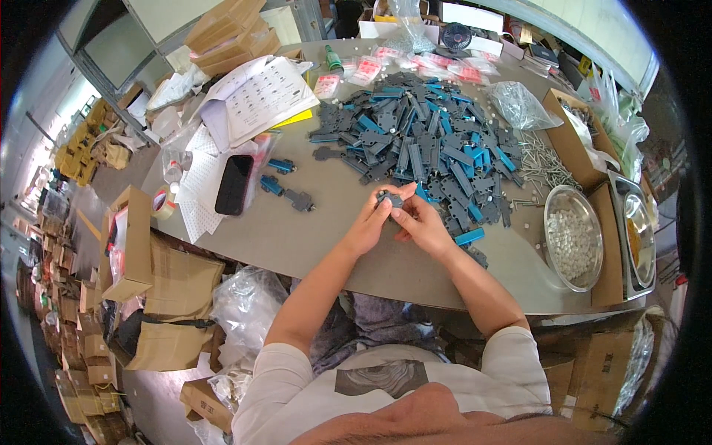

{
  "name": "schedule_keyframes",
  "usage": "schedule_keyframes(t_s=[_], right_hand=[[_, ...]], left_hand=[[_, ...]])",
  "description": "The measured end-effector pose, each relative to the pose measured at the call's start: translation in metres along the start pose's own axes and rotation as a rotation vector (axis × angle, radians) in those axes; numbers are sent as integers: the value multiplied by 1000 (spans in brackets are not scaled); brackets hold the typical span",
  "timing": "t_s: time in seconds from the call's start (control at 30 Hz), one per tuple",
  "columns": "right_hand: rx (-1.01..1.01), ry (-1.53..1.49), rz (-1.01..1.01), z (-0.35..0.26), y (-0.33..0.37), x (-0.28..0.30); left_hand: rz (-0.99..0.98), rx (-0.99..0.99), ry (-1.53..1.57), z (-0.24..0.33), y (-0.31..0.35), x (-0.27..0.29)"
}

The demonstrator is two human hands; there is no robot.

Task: The person sits on the floor at a table and assembles small blue and grey plastic components by hand. They pick parts from a large pile, snap them together, and place the finished units on the table.

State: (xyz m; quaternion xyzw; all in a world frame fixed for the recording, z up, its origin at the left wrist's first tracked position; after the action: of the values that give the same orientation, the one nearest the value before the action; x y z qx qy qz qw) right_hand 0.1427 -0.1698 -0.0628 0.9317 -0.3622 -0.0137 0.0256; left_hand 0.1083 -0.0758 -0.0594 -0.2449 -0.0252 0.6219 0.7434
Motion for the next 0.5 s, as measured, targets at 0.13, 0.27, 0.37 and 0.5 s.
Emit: schedule_keyframes(t_s=[0.13,0.27,0.37,0.5], right_hand=[[52,153,24,-4,-1,6],[79,401,87,-10,3,5],[202,663,142,-22,7,1],[204,892,200,-35,13,-1]], left_hand=[[32,8,84,1,0,1],[51,-4,230,4,-2,-2],[61,-42,250,2,-3,1],[20,-98,137,2,-1,3]])
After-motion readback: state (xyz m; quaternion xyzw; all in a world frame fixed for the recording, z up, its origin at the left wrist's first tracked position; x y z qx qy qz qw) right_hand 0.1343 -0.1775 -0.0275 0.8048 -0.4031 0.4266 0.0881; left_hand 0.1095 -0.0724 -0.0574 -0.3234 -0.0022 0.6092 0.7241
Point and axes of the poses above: each hand's wrist, its own y-axis away from the middle knuckle, its own x-axis out of the back of the hand, z = x × y, the point moved 8 cm from there along -y, towards the middle knuckle, and after that the axes turned 6 degrees about -z, right-handed, at the moved point
